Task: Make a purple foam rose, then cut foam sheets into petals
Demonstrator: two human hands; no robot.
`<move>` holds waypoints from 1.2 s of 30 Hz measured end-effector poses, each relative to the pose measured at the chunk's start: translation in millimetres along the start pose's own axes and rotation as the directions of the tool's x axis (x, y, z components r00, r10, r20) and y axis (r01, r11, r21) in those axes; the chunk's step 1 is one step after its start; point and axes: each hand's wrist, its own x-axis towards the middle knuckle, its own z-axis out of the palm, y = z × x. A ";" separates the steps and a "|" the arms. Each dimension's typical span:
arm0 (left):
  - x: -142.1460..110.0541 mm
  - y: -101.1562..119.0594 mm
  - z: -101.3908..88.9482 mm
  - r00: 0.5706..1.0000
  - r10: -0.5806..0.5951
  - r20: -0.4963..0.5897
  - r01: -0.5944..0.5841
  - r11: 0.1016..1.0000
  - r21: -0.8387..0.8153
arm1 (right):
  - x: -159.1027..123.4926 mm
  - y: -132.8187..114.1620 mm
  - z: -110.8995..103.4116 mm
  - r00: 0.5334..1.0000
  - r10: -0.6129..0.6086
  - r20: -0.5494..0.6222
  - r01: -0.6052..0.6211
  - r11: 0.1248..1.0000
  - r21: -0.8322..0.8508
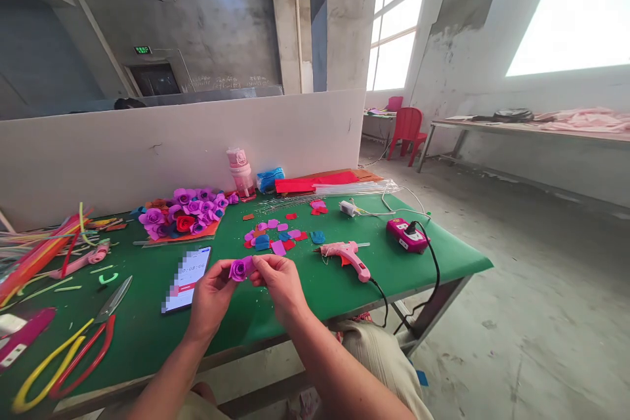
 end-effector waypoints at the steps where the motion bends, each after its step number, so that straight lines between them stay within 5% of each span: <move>1: 0.0 -0.3 0.2 1.000 -0.003 0.002 0.003 1.000 -0.008 | -0.1 -0.2 0.0 1.000 0.003 0.003 -0.003 1.000 0.003; 11: 3.3 4.5 -2.8 0.997 -0.044 0.061 0.049 0.996 -0.081 | -0.4 -0.5 -0.4 0.999 0.011 0.036 -0.010 1.000 -0.018; 25: 8.0 6.4 -22.7 0.959 -0.039 0.282 0.041 0.999 0.001 | -0.9 -18.2 -9.9 0.982 -0.186 0.037 0.190 0.960 -0.207; 36: 9.2 8.7 -23.3 0.949 -0.052 0.311 0.039 0.998 0.049 | -0.7 -18.5 -11.9 0.980 -0.197 0.041 0.201 0.955 -0.217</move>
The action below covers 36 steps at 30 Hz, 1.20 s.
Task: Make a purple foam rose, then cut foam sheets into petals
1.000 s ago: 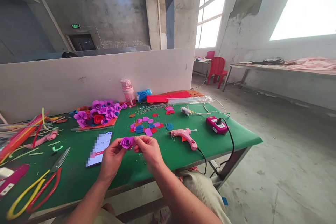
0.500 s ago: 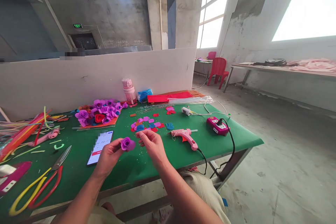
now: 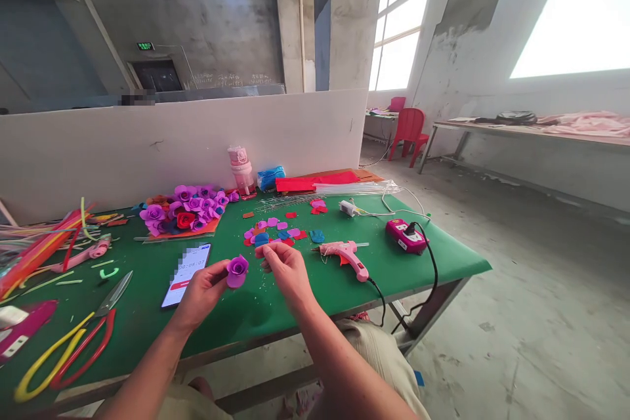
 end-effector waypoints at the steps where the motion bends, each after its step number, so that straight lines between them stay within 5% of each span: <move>1: 0.2 -0.1 -0.7 1.000 0.008 0.002 -0.008 1.000 0.010 | 0.1 -0.2 -0.3 1.000 0.000 0.002 0.000 1.000 -0.002; 18: 0.5 1.7 -1.6 0.996 0.089 0.029 -0.091 0.991 0.101 | -0.7 12.2 2.5 0.996 -0.062 0.059 0.077 0.948 -0.309; 27: -0.6 -2.0 0.7 0.999 0.007 0.042 -0.005 0.999 -0.045 | -2.2 10.9 8.0 0.977 0.184 0.108 -0.182 0.983 -0.033; 36: -0.3 0.3 7.0 1.000 0.015 0.005 -0.015 0.990 -0.140 | -4.0 19.8 10.2 0.915 0.331 0.232 -0.390 0.875 0.287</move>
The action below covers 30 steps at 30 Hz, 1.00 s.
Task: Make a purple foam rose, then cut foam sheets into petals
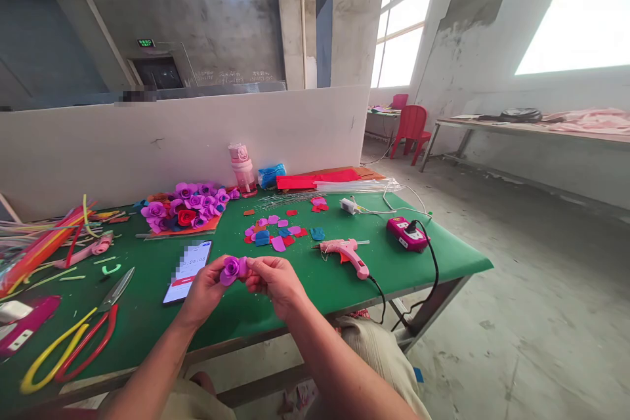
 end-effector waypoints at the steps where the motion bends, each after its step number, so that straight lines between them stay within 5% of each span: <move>1: -0.1 -2.0 -0.1 1.000 0.005 -0.003 -0.005 1.000 0.001 | 0.1 0.5 0.0 1.000 0.004 0.002 -0.004 1.000 0.003; 6: -0.7 -11.2 -2.8 1.000 0.008 -0.019 -0.007 1.000 0.026 | 0.1 -1.9 -1.2 1.000 0.002 -0.025 -0.003 0.999 -0.037; 11: -0.4 -11.0 -9.0 1.000 0.024 0.006 -0.025 0.995 0.100 | -3.5 -14.9 -2.2 0.981 -0.160 -0.109 0.138 0.972 -0.191; 24: -1.1 -0.8 -8.2 0.984 0.083 0.159 -0.123 0.959 0.256 | -1.3 -6.4 -4.7 0.910 -0.414 0.003 0.334 0.729 -0.598; 30: -1.3 0.1 -9.6 0.985 0.086 0.146 -0.122 0.958 0.259 | -6.1 -13.6 -4.9 0.917 -0.397 0.028 0.320 0.692 -0.648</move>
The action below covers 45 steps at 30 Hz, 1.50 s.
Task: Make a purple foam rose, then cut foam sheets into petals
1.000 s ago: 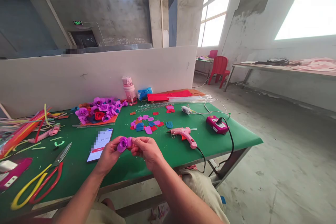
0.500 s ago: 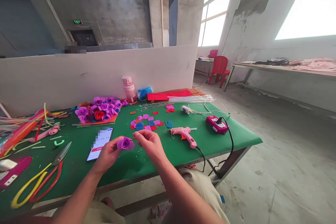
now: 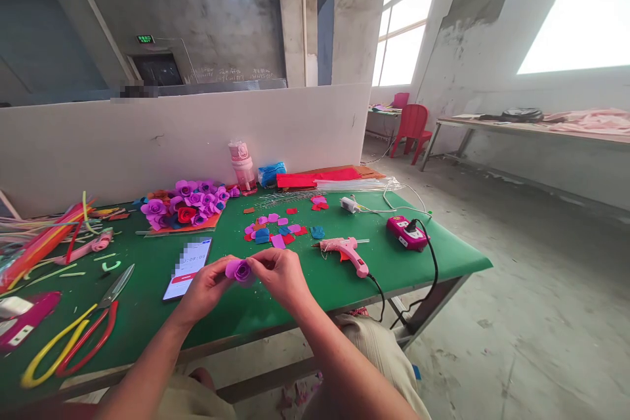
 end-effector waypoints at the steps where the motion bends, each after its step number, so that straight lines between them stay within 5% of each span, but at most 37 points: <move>1: 0.1 0.4 0.1 1.000 -0.005 -0.004 0.005 1.000 -0.002 | 0.1 0.0 -0.2 1.000 0.003 0.000 -0.003 1.000 -0.002; 7: -0.1 -0.6 0.9 0.998 -0.055 -0.023 0.053 0.995 -0.080 | 1.4 1.1 3.2 0.991 0.131 0.039 -0.135 0.978 0.157; 15: -0.2 2.7 4.0 0.991 -0.093 -0.100 0.078 0.986 -0.148 | -0.7 3.7 7.5 0.931 0.297 0.211 -0.362 0.809 0.463; 32: 0.2 0.1 3.9 0.980 -0.109 -0.166 0.089 0.989 -0.120 | -1.4 -4.1 5.9 0.960 0.252 0.122 -0.279 0.881 0.383; 38: -1.0 0.6 5.2 0.978 -0.137 -0.157 0.109 0.979 -0.172 | -0.9 1.8 6.3 0.908 0.339 0.247 -0.419 0.747 0.516; 45: -1.1 0.8 5.2 0.984 -0.117 -0.133 0.100 0.987 -0.124 | -0.8 -6.1 2.0 0.965 0.235 0.119 -0.263 0.894 0.364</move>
